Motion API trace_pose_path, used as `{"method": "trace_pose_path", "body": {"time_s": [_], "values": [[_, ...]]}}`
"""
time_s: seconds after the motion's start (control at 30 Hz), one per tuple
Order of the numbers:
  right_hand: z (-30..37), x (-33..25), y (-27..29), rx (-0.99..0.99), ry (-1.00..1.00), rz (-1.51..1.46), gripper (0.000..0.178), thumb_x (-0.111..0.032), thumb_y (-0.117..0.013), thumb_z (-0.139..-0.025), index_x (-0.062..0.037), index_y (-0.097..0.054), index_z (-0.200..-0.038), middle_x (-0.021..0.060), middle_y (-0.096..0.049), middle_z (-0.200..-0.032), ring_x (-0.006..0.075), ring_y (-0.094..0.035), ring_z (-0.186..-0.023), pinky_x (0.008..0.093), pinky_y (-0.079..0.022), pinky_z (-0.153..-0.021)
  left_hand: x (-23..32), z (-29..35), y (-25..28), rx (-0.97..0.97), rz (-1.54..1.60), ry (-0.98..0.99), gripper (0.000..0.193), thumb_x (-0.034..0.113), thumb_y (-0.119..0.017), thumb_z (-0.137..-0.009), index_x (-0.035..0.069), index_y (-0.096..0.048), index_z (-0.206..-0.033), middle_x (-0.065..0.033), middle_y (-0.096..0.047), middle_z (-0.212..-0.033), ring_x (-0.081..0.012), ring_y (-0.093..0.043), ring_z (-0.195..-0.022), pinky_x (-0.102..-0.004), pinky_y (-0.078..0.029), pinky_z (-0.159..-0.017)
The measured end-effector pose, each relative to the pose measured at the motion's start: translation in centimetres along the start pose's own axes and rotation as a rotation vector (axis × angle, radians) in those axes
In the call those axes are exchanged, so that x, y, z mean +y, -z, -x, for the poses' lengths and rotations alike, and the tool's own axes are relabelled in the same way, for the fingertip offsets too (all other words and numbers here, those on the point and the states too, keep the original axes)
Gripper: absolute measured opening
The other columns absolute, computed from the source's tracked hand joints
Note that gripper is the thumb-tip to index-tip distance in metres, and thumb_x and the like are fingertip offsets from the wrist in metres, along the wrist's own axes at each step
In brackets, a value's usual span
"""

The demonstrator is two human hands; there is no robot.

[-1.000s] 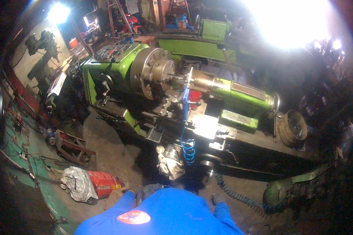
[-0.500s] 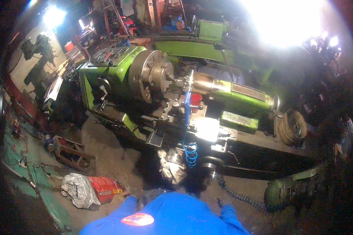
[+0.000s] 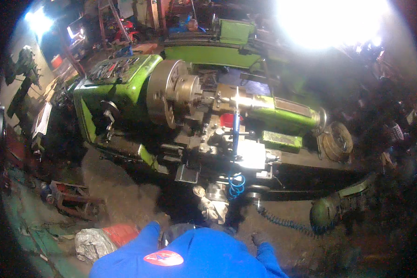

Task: The person operates a green metal lathe in a workshop, using a cutting tool to machine a rotating metal workpiece. They repeatedly adjust the tool and machine controls while the workpiece spins, producing metal shavings.

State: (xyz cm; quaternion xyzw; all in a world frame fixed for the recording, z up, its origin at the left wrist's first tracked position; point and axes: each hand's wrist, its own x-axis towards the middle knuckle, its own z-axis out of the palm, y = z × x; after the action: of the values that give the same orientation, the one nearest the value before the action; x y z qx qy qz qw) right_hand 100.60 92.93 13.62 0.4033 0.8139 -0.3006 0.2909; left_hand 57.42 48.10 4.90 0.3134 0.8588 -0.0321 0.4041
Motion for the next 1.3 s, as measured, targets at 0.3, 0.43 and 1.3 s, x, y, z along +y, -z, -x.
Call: {"method": "trace_pose_path", "body": {"time_s": [0.3, 0.43, 1.3], "values": [[3.9, -3.1, 0.7, -0.003, -0.147, -0.089, 0.042, -0.042, -0.066, -0.093, -0.0060, -0.074, -0.115, 0.0178, -0.075, -0.109, 0.0333, -0.071, -0.102, 0.0441, -0.054, -0.090, -12.7, -13.6, 8.1, 0.256, -0.363, 0.044, 0.048, 0.047, -0.056, -0.100, 0.011, -0.063, -0.130, -0.0169, -0.071, -0.110, -0.0373, -0.063, -0.113, -0.0507, -0.052, -0.096], [7.4, -2.8, 5.8, 0.007, -0.292, -0.065, 0.042, -0.039, -0.068, -0.092, -0.0073, -0.074, -0.119, 0.0181, -0.075, -0.109, 0.0330, -0.071, -0.104, 0.0432, -0.054, -0.091, -7.7, -18.4, 14.9, 0.643, 1.404, 0.281, 0.043, 0.045, -0.061, -0.099, 0.014, -0.061, -0.129, -0.0124, -0.069, -0.104, -0.0274, -0.065, -0.100, -0.0429, -0.052, -0.077], [6.4, -2.6, 15.8, 0.834, -0.259, -0.123, 0.036, -0.026, -0.070, -0.094, -0.0019, -0.068, -0.121, 0.0210, -0.073, -0.116, 0.0373, -0.070, -0.109, 0.0468, -0.053, -0.094, 4.1, -6.7, 10.0, 0.606, 0.350, 0.354, 0.073, 0.034, -0.065, -0.096, 0.002, -0.039, -0.156, -0.0193, -0.046, -0.157, -0.0366, -0.048, -0.141, -0.0486, -0.043, -0.114]]}}
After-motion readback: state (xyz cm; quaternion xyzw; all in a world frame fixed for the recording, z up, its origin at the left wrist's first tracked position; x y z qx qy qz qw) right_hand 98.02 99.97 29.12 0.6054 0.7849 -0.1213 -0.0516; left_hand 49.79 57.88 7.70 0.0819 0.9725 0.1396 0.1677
